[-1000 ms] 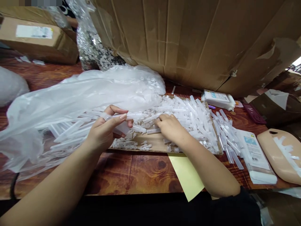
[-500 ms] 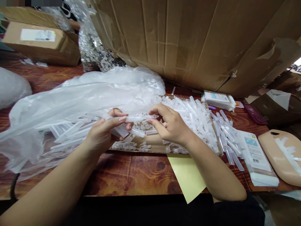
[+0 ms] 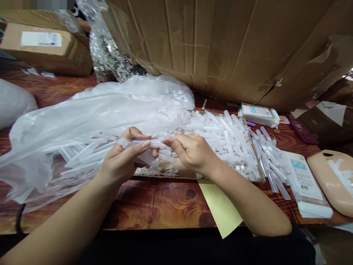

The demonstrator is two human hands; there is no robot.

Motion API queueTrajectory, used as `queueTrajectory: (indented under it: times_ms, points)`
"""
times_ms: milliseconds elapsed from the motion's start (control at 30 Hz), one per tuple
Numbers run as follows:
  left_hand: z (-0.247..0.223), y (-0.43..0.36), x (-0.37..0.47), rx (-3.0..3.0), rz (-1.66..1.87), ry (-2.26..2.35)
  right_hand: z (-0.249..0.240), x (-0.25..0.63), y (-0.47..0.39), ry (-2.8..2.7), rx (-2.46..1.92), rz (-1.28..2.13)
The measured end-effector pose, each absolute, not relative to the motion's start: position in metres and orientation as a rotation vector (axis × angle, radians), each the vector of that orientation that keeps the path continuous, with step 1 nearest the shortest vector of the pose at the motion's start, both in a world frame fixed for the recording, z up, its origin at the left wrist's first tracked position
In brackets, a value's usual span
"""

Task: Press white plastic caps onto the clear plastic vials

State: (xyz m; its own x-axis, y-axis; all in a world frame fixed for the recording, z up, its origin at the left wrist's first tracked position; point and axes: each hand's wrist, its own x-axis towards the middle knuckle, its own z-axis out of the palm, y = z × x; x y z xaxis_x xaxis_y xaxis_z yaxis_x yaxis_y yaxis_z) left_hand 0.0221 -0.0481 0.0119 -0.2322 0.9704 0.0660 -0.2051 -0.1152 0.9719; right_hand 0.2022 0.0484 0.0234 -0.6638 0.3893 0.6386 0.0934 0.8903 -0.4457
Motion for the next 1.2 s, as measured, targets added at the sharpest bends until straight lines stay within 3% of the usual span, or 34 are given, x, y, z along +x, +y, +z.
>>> queueTrajectory:
  times_ms: [400,867,933,1100,1200]
  points:
    - [0.013,-0.050,0.025,0.888,1.496,1.112,0.026,0.202,0.039,-2.325,-0.307,0.349]
    - [0.012,-0.053,0.026,0.907,1.456,1.036,0.027,0.203,0.034,-2.283,-0.351,0.529]
    - [0.011,-0.057,0.025,0.977,1.459,1.068,0.025,0.202,0.033,-2.235,-0.400,0.765]
    - [0.005,-0.067,0.025,1.491,1.475,1.257,0.028,0.199,0.035,-1.770,-0.751,2.049]
    - [0.004,-0.066,0.026,1.575,1.419,1.278,0.041,0.208,0.043,-1.801,-0.824,2.135]
